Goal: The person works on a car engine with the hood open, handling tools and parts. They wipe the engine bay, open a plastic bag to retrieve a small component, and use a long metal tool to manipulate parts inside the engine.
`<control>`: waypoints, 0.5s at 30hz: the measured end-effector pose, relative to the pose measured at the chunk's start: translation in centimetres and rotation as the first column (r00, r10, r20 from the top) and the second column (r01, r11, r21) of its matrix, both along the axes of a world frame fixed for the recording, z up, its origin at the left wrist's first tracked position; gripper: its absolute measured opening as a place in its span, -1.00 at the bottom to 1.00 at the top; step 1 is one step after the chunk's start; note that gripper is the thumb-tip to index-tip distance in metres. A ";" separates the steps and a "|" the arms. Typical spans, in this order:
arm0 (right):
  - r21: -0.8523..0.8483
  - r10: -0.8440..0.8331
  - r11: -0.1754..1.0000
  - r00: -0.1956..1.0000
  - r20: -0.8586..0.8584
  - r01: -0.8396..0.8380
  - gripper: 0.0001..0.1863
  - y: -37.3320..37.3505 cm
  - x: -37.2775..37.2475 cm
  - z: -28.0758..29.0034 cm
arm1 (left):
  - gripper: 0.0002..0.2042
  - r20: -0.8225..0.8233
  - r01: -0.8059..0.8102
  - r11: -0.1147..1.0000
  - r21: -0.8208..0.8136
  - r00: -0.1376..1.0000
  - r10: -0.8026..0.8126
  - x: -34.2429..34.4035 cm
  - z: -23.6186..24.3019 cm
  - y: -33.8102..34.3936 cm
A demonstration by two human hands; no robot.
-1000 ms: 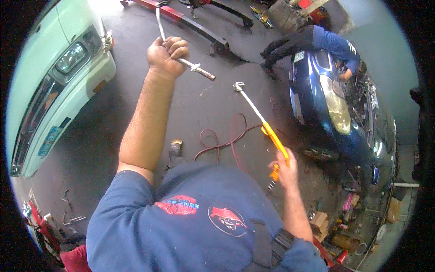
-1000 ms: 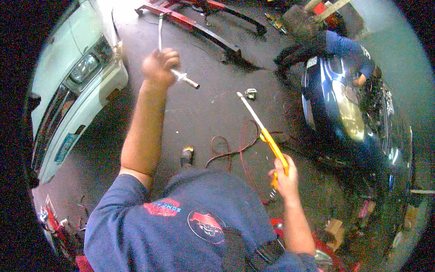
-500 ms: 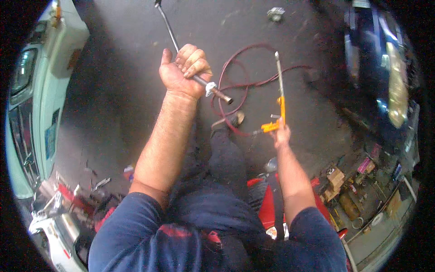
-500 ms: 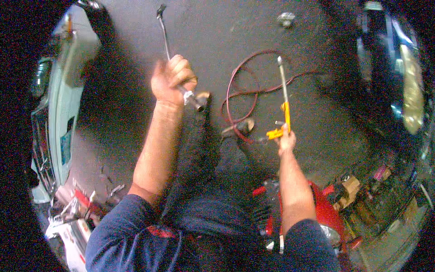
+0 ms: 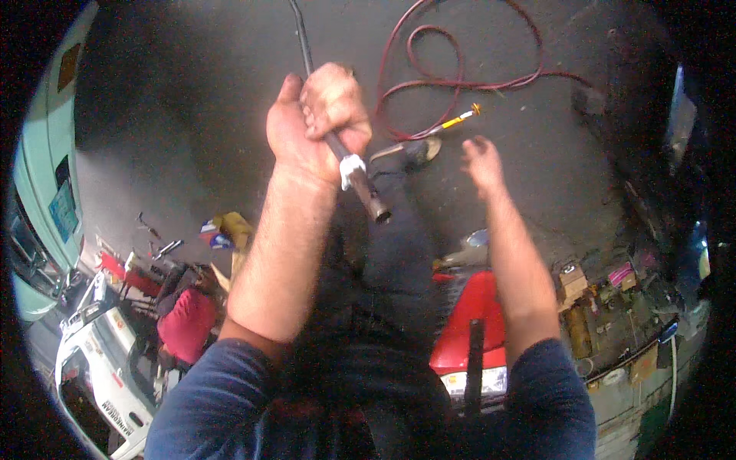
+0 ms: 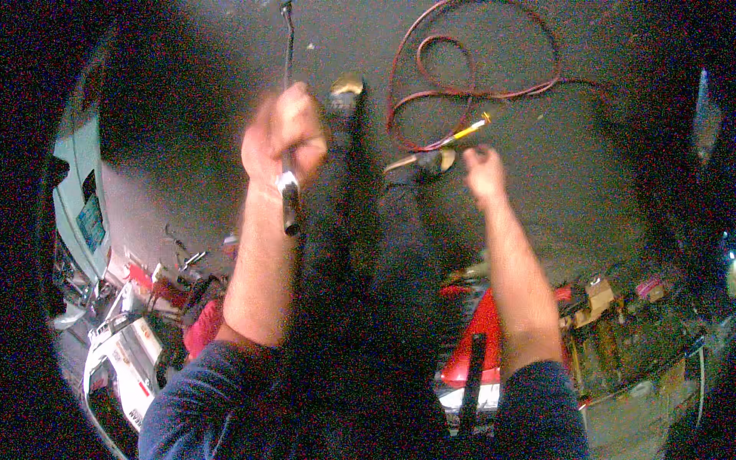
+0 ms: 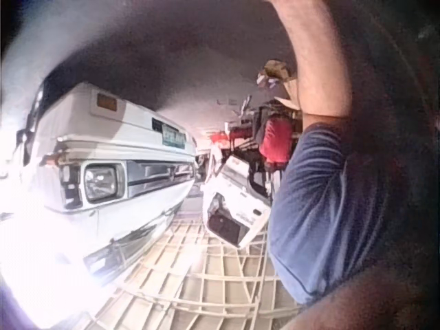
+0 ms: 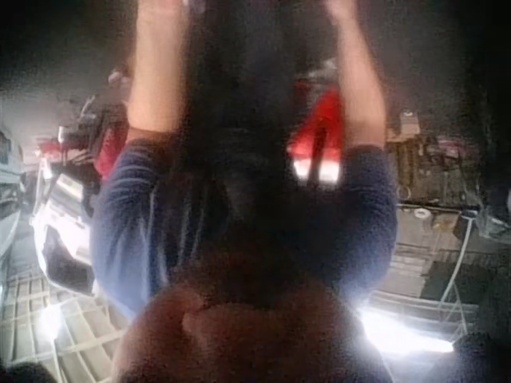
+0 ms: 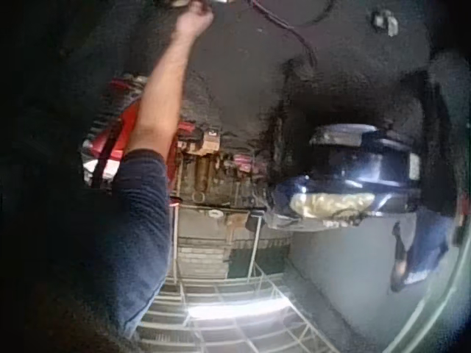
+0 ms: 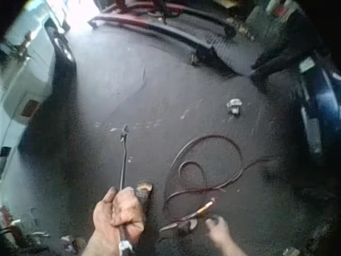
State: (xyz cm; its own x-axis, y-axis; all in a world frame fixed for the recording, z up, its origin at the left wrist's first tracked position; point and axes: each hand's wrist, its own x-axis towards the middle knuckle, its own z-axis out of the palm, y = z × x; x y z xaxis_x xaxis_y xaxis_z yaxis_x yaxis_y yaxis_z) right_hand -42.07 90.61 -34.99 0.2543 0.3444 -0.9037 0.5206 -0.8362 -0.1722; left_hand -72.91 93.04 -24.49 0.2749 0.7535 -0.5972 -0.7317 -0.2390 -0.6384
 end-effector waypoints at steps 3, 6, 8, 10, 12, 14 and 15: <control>0.449 0.157 0.888 0.855 -0.494 0.097 -0.54 1.4 -6.1 12.6 | -0.40 0.011 -0.045 0.997 0.057 0.999 0.044 1.9 3.3 1.9; 0.881 0.691 0.427 0.702 -0.175 -0.201 -0.60 4.0 -9.4 24.6 | -0.39 0.148 -0.021 0.989 0.146 0.989 -0.001 5.4 7.0 4.1; 0.945 0.647 0.278 0.761 -0.049 -0.175 -0.69 5.7 -10.6 30.0 | -0.43 0.299 -0.016 0.979 0.201 0.953 -0.046 7.9 10.0 5.4; 0.955 0.597 0.176 0.798 0.088 -0.237 -0.74 6.7 -10.8 34.5 | -0.45 0.398 0.048 0.980 0.193 0.909 -0.123 9.9 13.2 6.7; 0.950 0.536 0.043 0.810 0.239 -0.309 -0.73 7.0 -9.8 38.9 | -0.44 0.470 0.103 0.963 0.250 0.857 -0.213 12.2 17.0 7.6; 0.925 0.482 0.030 0.816 0.319 -0.379 -0.72 6.4 -9.0 42.4 | -0.42 0.491 0.101 0.945 0.310 0.834 -0.251 13.8 20.4 8.3; 0.919 0.459 0.001 0.817 0.349 -0.393 -0.71 6.1 -8.6 43.9 | -0.42 0.497 0.097 0.932 0.349 0.824 -0.272 14.3 21.9 8.6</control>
State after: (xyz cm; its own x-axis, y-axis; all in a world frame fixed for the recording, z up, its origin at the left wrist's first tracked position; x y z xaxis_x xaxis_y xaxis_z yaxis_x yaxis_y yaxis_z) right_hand -50.64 96.70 8.95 -0.3091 0.9198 0.2418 0.6814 0.3916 -0.6183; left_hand -58.60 101.65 -2.59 0.6330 0.7705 -0.0754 -0.2703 0.1287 -0.9541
